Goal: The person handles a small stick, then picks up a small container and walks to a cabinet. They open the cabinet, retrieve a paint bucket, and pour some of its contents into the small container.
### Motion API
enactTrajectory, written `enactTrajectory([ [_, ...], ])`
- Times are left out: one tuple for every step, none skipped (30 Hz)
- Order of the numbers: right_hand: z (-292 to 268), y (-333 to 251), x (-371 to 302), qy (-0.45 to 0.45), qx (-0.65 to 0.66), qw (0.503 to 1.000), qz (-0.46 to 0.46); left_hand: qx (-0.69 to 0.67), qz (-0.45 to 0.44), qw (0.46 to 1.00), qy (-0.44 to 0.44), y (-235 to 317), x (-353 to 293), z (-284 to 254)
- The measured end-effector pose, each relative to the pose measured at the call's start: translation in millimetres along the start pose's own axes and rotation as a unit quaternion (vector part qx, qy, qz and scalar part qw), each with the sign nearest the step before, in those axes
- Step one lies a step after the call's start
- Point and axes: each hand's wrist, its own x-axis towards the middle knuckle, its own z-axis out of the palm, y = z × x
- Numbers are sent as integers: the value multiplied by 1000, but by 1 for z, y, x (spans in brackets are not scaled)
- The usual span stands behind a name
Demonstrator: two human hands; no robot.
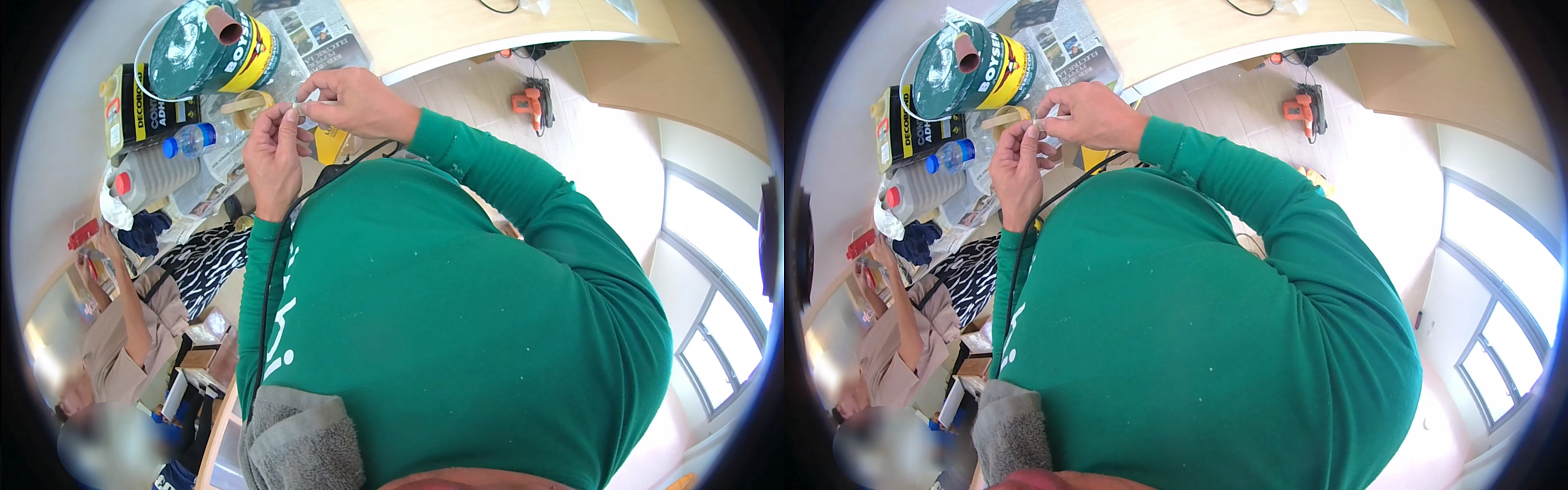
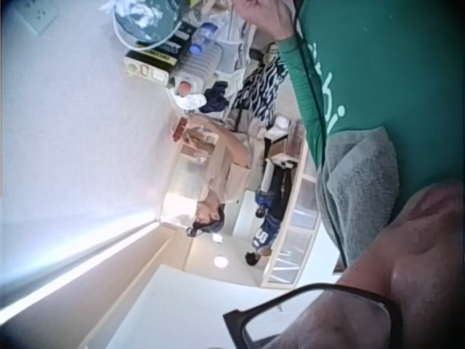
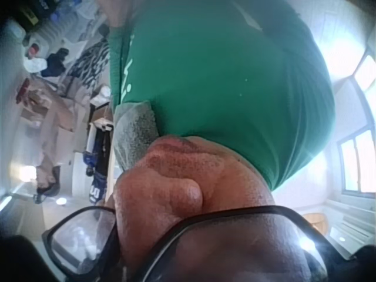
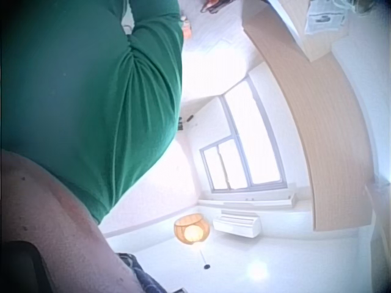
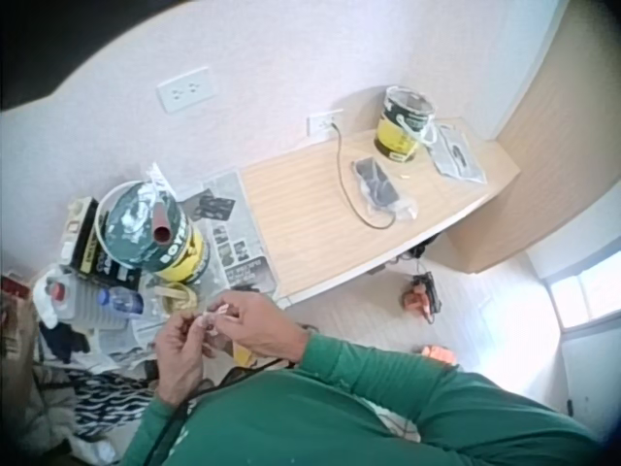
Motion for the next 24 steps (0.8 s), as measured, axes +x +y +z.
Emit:
enactTrajectory([
  [1,2,1,12,-15,1000,-14,3,3,1000,-2,-3,1,-1],
  [2,4,1,12,-11,1000,-11,-12,-6,1000,-10,-5,2,-2],
  [2,4,1,13,-6,1000,-8,-26,-15,999,-17,-6,2,-4],
  [2,3,0,13,-2,1000,-5,-39,-24,999,-25,-7,3,-6],
  [0,2,0,7,-3,1000,-4,-45,-38,998,-34,-5,5,-9],
  [-1,0,0,1,-5,1000,-3,-51,-52,996,-44,-3,7,-12],
  [-3,-3,1,-5,-8,1000,-2,-58,-66,995,-53,-2,8,-14],
  [-4,-5,0,-10,-5,1000,7,-66,-65,995,-39,-1,9,-12],
  [-6,-9,-1,-15,-2,1000,14,-74,-63,995,-23,1,10,-9],
  [-7,-10,-1,-21,1,1000,22,-82,-62,995,-8,2,10,-7],
  [-7,-10,0,-20,0,1000,19,-51,-37,998,-5,1,10,-7],
  [-6,-8,1,-18,-2,1000,18,-20,-11,1000,-3,-1,11,-6],
  [-6,-6,1,-16,-4,1000,16,10,14,1000,-1,-2,11,-6],
  [-5,-5,1,-8,-15,1000,11,49,34,998,11,-3,11,-4],
  [-4,-5,1,-1,-24,1000,6,88,54,994,24,-4,10,-3],
  [-3,-5,2,6,-34,999,0,127,74,989,37,-4,9,-2],
  [-1,-5,2,15,-48,999,-8,156,97,982,46,-6,10,-2],
  [0,-5,3,23,-62,998,-17,186,120,974,54,-7,11,-1],
  [0,-5,3,31,-76,996,-25,215,143,964,63,-8,11,-1],
  [1,-5,5,28,-90,995,-22,231,149,959,70,-7,11,0],
  [1,-5,6,26,-103,994,-19,247,155,953,77,-6,11,0],
  [2,-5,8,25,-117,993,-16,263,162,948,84,-5,12,1],
  [3,-3,10,34,-110,993,-24,245,151,953,92,-8,12,0],
  [6,-2,11,44,-103,993,-33,228,140,958,99,-12,13,0],
])
